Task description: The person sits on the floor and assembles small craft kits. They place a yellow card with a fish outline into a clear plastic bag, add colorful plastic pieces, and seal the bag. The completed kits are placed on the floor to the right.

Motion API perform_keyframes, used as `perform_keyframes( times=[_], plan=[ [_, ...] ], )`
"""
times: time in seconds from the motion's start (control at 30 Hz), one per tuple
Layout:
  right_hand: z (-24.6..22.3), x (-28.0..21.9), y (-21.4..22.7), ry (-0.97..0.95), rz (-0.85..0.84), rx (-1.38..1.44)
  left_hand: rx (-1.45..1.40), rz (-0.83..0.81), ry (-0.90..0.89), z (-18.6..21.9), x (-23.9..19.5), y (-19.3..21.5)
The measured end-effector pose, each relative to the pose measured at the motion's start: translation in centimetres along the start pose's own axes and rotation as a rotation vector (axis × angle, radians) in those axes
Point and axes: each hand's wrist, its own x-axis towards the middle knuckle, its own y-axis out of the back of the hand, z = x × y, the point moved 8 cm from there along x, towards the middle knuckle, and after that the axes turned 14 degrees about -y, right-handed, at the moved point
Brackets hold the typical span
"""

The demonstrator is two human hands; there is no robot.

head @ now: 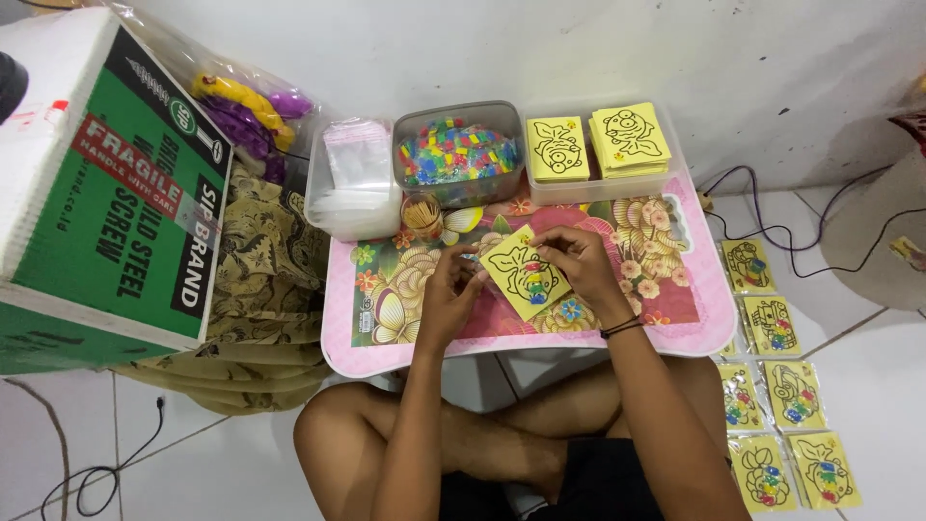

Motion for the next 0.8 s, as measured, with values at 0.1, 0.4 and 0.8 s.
perform_keyframes(
  times=[0.1, 0.4, 0.8],
  plan=[
    [-1.6, -0.7, -0.4, -0.012, 0.031, 0.07, 0.017, -0.009, 0.01, 0.9, 0.0, -0.2],
    [-2.1, -3.6, 7.5, -0.051, 0.322, 0.377, -0.043, -0.014, 0.007, -1.4, -0.4, 0.1],
    [-3.9, -17.7, 32.9, -0.086, 0.759, 0.331, 0.108, -0.056, 0.165, -0.2, -0.7, -1.7]
  ],
)
